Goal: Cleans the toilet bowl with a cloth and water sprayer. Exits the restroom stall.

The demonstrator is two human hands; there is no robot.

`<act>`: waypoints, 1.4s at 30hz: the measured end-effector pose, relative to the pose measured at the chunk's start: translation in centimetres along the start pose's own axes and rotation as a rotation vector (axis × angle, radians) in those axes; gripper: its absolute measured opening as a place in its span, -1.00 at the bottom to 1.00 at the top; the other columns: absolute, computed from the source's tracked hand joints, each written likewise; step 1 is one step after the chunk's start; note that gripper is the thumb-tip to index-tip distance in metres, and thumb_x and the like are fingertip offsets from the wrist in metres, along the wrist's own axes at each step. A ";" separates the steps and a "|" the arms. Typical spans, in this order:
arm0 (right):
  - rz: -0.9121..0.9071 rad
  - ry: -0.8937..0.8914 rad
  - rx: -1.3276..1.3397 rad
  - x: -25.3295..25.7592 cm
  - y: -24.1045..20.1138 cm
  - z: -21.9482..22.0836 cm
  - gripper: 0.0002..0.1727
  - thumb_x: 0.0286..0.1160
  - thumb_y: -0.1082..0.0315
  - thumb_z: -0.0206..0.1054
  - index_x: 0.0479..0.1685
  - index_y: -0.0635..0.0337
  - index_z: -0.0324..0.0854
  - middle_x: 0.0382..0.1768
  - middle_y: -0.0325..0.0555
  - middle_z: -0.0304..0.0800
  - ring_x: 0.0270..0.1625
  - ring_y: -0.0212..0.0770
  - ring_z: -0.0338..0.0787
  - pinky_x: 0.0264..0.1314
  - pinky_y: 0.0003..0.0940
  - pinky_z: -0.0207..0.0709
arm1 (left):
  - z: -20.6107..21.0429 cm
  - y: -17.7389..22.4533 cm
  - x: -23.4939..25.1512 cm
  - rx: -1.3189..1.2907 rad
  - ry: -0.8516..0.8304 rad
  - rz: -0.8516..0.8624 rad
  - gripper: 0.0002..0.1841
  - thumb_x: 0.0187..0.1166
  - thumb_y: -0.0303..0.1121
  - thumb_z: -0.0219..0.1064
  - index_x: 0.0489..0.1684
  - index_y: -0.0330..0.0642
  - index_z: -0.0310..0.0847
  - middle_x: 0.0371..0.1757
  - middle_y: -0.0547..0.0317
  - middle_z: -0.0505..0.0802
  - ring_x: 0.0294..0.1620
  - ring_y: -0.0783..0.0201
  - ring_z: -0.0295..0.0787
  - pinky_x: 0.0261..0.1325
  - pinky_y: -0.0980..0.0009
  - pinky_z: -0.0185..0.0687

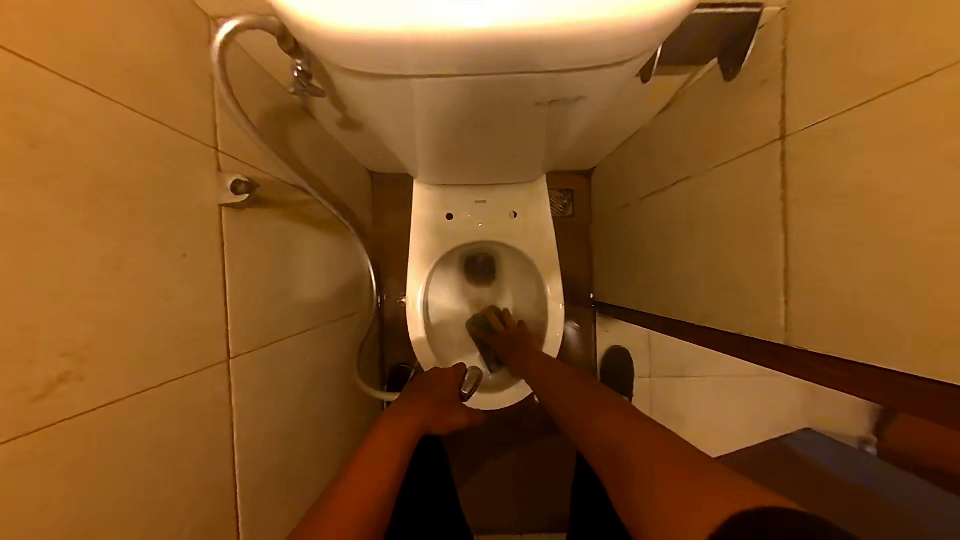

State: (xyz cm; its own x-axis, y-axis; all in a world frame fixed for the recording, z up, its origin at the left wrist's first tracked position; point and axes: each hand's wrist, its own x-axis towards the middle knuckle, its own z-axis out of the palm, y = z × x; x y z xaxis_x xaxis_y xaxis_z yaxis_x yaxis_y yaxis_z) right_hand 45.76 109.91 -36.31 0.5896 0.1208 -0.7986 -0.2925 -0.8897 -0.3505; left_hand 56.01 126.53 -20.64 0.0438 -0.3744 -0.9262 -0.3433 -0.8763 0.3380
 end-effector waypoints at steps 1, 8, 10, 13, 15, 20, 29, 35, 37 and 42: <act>-0.032 -0.039 -0.045 1.1 0.5 0.5 0.43 -0.13 0.54 0.75 0.91 -0.57 -0.02 0.98 -0.04 -0.45 0.86 0.60 -0.27 0.48 0.73 0.18 | -0.4 -0.8 -0.7 -0.037 0.059 0.037 -0.45 0.40 0.10 0.50 0.19 -0.08 0.61 -0.12 0.04 0.83 -0.04 0.05 0.81 0.10 -0.09 0.72; -0.058 0.142 0.003 2.8 1.8 3.4 -0.33 0.19 0.26 0.64 0.44 -0.31 0.67 0.66 0.06 0.41 0.65 0.43 0.33 0.21 0.36 0.66 | -9.2 -11.7 -9.1 -0.009 0.843 0.286 -0.70 0.51 -0.22 0.41 0.15 -0.05 0.74 0.14 0.24 0.70 -0.05 0.39 0.71 -0.08 0.35 0.78; 0.003 0.124 0.050 4.0 0.6 4.0 -0.46 0.34 0.21 0.53 0.41 -0.07 0.68 0.59 0.14 0.48 0.65 0.43 0.35 0.37 0.39 0.57 | -14.4 -14.2 -12.3 0.079 1.037 0.271 -0.71 0.50 -0.25 0.42 0.13 -0.06 0.77 0.13 0.22 0.71 -0.04 0.39 0.72 -0.08 0.37 0.79; 0.102 0.024 0.083 4.2 -0.7 3.2 -0.24 0.24 0.07 0.59 0.57 -0.02 0.56 0.69 0.22 0.37 0.71 0.50 0.26 0.44 0.51 0.46 | -22.1 -14.0 -16.6 0.170 1.164 0.134 -0.73 0.59 -0.32 0.46 0.16 -0.19 0.70 0.06 0.00 0.76 -0.11 0.14 0.76 -0.06 0.04 0.75; 0.078 0.077 0.098 3.6 -0.7 2.7 -0.06 -0.06 0.00 0.68 0.58 -0.01 0.54 0.66 0.25 0.37 0.68 0.50 0.27 0.48 0.51 0.40 | -26.3 -12.4 -17.6 0.159 1.129 0.012 -0.68 0.62 -0.28 0.47 0.21 -0.23 0.66 -0.02 -0.06 0.77 -0.14 0.05 0.75 -0.02 -0.08 0.71; 0.030 0.070 0.051 3.1 0.2 3.1 -0.14 0.07 -0.23 0.59 0.48 -0.03 0.62 0.65 0.24 0.37 0.69 0.49 0.24 0.43 0.51 0.41 | -30.3 -9.4 -15.0 0.244 0.953 -0.068 -0.68 0.68 -0.25 0.41 0.17 -0.29 0.55 -0.07 -0.09 0.78 -0.11 0.02 0.83 0.09 -0.10 0.77; 0.117 0.133 0.427 1.9 0.1 3.0 -0.31 0.18 0.16 0.57 0.41 0.19 0.58 0.54 0.24 0.48 0.49 0.30 0.57 0.46 0.23 0.52 | -27.8 -10.5 -13.9 0.244 1.188 0.120 -0.65 0.66 -0.35 0.42 0.29 -0.28 0.49 0.06 -0.11 0.78 0.00 0.08 0.84 0.13 0.02 0.80; 0.190 0.047 0.625 -1.9 -0.3 1.2 -0.46 0.29 0.19 0.50 0.36 -0.03 0.69 0.20 0.10 0.83 0.30 0.14 0.78 0.36 0.26 0.60 | -28.2 -10.7 -13.3 0.237 1.138 -0.056 -0.67 0.71 -0.37 0.35 0.31 -0.32 0.46 0.13 -0.21 0.74 0.13 -0.11 0.80 0.26 -0.15 0.71; 0.131 0.055 0.649 -3.1 -1.2 -0.2 -0.56 0.33 0.19 0.48 0.24 0.03 0.71 0.09 0.07 0.84 0.19 0.11 0.82 0.27 0.23 0.65 | -28.6 -10.2 -13.0 0.274 1.093 -0.157 -0.67 0.72 -0.38 0.33 0.31 -0.34 0.46 0.19 -0.29 0.73 0.19 -0.25 0.79 0.25 -0.24 0.69; 0.071 0.085 0.587 -7.0 -3.7 -3.9 -0.59 0.29 0.12 0.46 0.14 0.00 0.71 0.02 0.02 0.85 0.12 0.09 0.83 0.13 0.26 0.67 | -27.2 -7.9 -13.0 0.448 1.164 -0.265 -0.38 0.41 -0.43 0.54 0.50 -0.42 0.51 0.61 -0.50 0.46 0.66 -0.52 0.31 0.55 -0.38 0.40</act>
State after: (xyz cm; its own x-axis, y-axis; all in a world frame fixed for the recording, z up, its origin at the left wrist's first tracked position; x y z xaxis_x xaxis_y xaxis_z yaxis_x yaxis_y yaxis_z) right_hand 45.69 110.63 -27.55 0.6043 0.0125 -0.7967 -0.6867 -0.4990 -0.5286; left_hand 83.66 130.06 -6.72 0.8746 -0.4473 -0.1868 -0.4734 -0.8712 -0.1301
